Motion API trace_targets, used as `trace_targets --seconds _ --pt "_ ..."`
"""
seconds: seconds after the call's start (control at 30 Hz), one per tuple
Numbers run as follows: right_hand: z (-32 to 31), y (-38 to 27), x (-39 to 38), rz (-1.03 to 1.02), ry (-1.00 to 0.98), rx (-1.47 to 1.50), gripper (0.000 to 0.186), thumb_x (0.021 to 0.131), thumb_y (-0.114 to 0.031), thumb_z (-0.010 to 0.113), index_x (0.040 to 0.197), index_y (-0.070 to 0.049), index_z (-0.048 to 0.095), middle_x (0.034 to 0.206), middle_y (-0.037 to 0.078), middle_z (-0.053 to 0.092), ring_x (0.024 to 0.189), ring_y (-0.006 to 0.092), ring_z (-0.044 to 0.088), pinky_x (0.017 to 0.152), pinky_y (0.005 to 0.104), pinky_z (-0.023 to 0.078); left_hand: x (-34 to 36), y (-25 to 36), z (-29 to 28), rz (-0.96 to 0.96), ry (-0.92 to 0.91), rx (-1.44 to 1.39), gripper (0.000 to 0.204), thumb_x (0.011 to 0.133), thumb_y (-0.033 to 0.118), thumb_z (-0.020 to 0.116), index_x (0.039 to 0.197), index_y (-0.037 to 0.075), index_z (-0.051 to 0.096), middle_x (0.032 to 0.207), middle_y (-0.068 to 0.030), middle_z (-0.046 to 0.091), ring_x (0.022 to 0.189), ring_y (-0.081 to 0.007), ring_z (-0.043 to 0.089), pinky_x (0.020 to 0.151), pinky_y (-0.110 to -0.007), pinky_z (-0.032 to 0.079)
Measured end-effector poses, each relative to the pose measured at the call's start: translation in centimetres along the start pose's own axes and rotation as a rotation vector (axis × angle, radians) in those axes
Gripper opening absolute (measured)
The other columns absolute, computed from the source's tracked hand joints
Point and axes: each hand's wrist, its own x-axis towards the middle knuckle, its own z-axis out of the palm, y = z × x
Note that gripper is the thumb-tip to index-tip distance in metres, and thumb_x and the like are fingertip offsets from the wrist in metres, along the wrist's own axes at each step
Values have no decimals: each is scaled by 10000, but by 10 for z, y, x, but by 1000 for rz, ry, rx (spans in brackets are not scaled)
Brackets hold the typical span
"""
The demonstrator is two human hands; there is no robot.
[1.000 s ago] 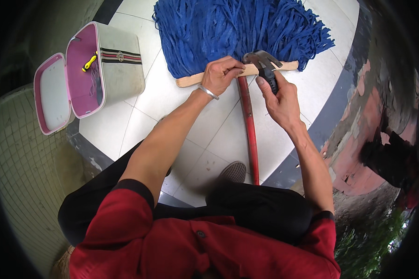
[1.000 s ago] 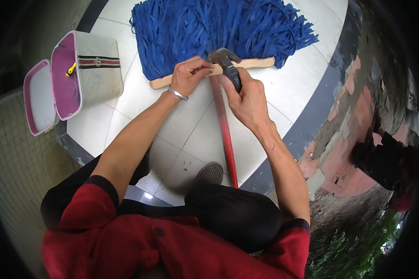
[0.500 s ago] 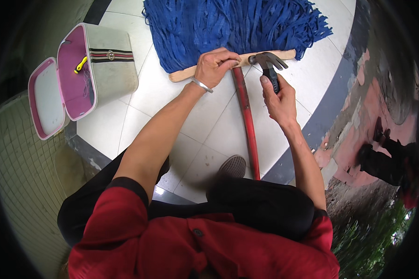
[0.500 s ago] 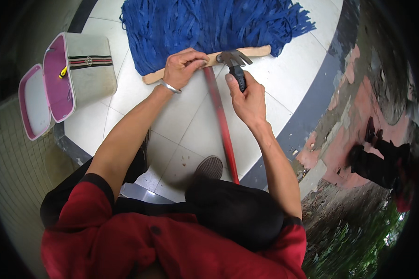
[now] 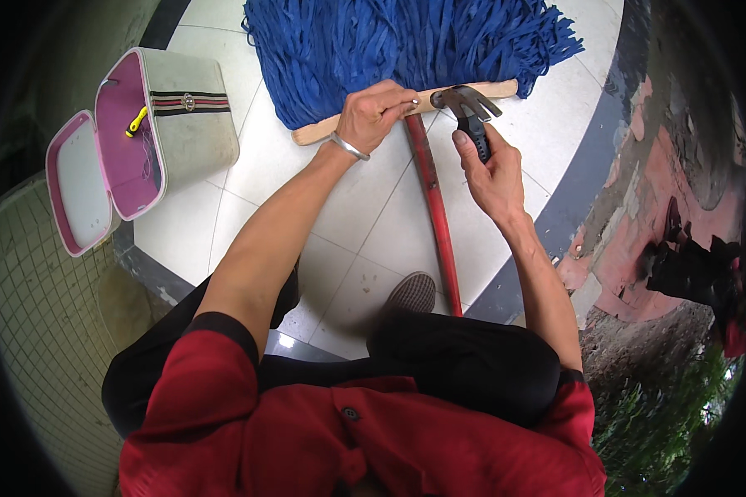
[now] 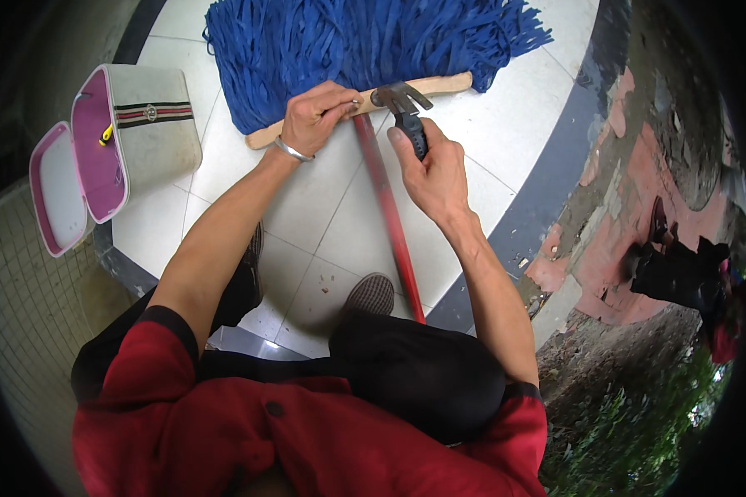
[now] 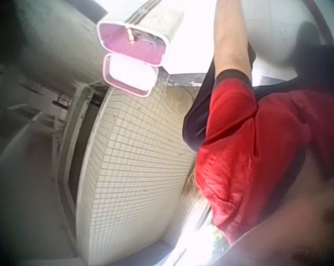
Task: The person sits on a tiled floor and uses a hammer to drive nails into the wooden head of a blue string mop. They repeatedly position the mop head and strike it with the hammer to secure the blue strings to the wood.
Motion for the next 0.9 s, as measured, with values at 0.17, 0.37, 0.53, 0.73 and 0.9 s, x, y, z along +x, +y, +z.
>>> trace_targets --seconds 0.17,0.37,0.53,0.73,0.9 --pt "3 3 0 26 -2 2 341 967 -314 654 915 22 627 533 28 415 494 95 372 472 312 327 1 -1 -5 -85 -73 -72 122 847 7 709 965 13 738 819 -79 693 697 -192 667 636 -290 529" --pt "3 9 0 7 16 -2 342 966 -314 655 902 20 620 534 26 411 496 90 366 470 305 322 0 -4 -4 -3 -76 -17 127 842 36 723 967 14 738 840 -87 697 736 -233 678 664 -310 536" --pt "-1 -1 -4 2 8 16 322 969 -297 650 920 20 625 535 23 415 492 86 366 465 299 315 1 -4 -1 116 -65 86 118 839 33 723 954 18 739 850 -92 695 752 -255 679 670 -318 541" --pt "-5 -25 -11 -203 60 21 251 956 -210 651 977 37 614 545 58 475 474 103 442 466 288 358 -2 -4 -4 87 -41 7 115 831 17 718 945 21 737 853 -91 698 755 -254 681 670 -313 541" --pt "9 -16 -11 -259 41 -37 274 961 -197 658 1093 41 628 588 110 526 509 165 484 513 339 419 -2 -4 -1 74 -36 12 124 829 8 714 949 28 739 853 -90 698 756 -257 681 670 -314 542"
